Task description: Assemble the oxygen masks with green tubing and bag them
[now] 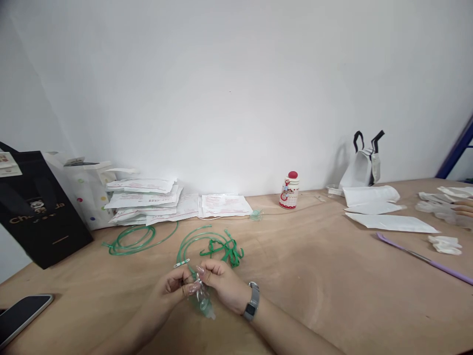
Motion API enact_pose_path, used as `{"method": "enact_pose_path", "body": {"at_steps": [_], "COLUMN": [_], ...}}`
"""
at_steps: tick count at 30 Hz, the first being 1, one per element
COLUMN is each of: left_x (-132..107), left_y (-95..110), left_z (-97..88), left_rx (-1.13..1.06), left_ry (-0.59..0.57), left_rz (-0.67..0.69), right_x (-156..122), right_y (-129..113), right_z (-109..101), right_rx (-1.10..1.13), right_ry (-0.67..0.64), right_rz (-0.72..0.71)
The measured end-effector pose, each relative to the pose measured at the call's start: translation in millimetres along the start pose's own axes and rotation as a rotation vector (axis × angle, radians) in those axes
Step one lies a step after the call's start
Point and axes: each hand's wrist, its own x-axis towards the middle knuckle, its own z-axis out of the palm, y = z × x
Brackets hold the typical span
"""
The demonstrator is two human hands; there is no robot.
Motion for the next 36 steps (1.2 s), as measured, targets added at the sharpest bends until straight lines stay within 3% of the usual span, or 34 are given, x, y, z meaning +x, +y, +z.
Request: {"method": "enact_pose_path", "body": {"at_steps": [6, 9, 13, 15, 20, 26, 36], "left_x": [2, 3, 3, 2, 0, -5, -6], "left_y": [-2, 2, 9, 14, 22, 17, 14], "left_z": [-1.2, -0.6, 0.7, 2.2, 7.0, 7.2, 3.1], "left_rx": [-0.017, -0.010, 0.027, 0.037, 0.039, -0.010, -0.081], "left_ry": [-0.053, -0.035, 0.002, 0.008, 0.018, 0.017, 0.002], "left_rz": [0.050, 0.028, 0.010, 0.003, 0.014, 0.006, -0.004], "right_x": [0, -1, -6, -9, -9, -5, -3], "right_y": [3, 0, -11, -17, -19, -12, -9], "right_z": [4, 2, 2, 2, -3, -3, 0], "right_rx": [0.163, -0.044, -0.472, -0.534, -0.405, -0.058, -0.017], "right_ry": [-0.037, -0.013, 0.010, -0.003, -0.106, -0.056, 0.007], "right_rz": [0.037, -0.014, -0.193, -0.251, -0.198, -0.012, -0.012]}}
